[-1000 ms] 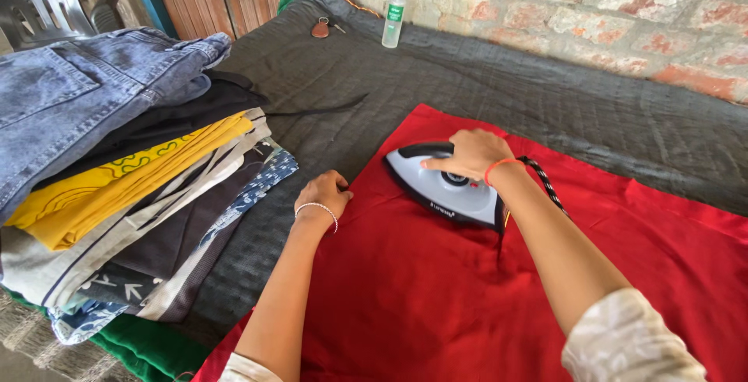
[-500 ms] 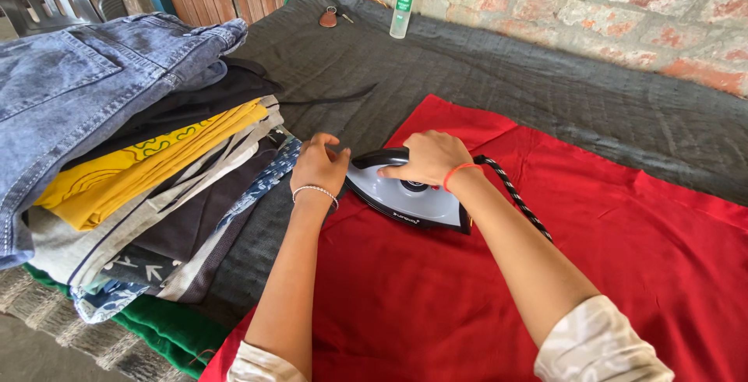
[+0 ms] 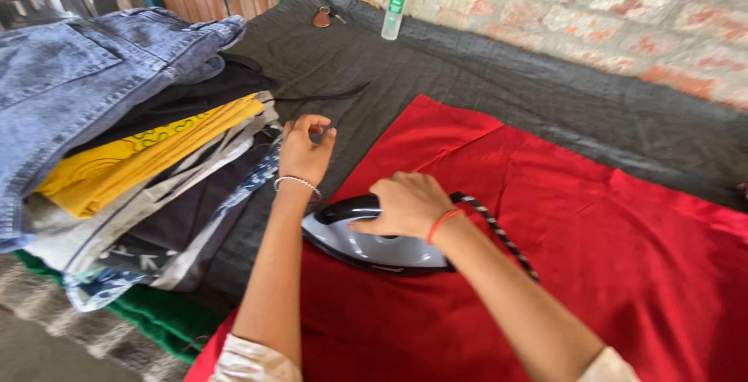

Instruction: The person irons a red garment on a dark-covered surface. They repeatedly smooth the fabric with an iron, adjust and reposition the garment, and continue ironing different sections. The garment is handled one at a time and remains on the surface throughout.

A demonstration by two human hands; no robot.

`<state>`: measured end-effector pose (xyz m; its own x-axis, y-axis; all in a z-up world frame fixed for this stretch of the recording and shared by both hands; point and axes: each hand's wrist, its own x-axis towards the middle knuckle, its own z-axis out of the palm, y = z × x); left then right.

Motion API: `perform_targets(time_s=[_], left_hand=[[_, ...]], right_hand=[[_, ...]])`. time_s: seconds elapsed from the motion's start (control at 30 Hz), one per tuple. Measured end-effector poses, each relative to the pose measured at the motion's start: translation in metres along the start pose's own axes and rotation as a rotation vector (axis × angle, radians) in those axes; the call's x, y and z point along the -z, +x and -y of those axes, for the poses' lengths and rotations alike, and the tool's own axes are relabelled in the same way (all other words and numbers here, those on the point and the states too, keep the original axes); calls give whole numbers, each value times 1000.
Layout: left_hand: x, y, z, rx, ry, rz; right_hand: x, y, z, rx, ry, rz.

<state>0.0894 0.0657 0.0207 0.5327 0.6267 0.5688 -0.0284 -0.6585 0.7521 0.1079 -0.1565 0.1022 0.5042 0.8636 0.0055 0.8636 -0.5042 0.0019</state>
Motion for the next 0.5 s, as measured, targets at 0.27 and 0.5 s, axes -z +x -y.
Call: perform_targets(time_s=[0.27,0.5], left_hand=[[-26,-28,-10,-96,57,101],[-61,-68,-54,-153,105,479]], right_hand=[[-3,-39,-22,-103,10,-61],[5,-121,-100,-420,-38,-29]])
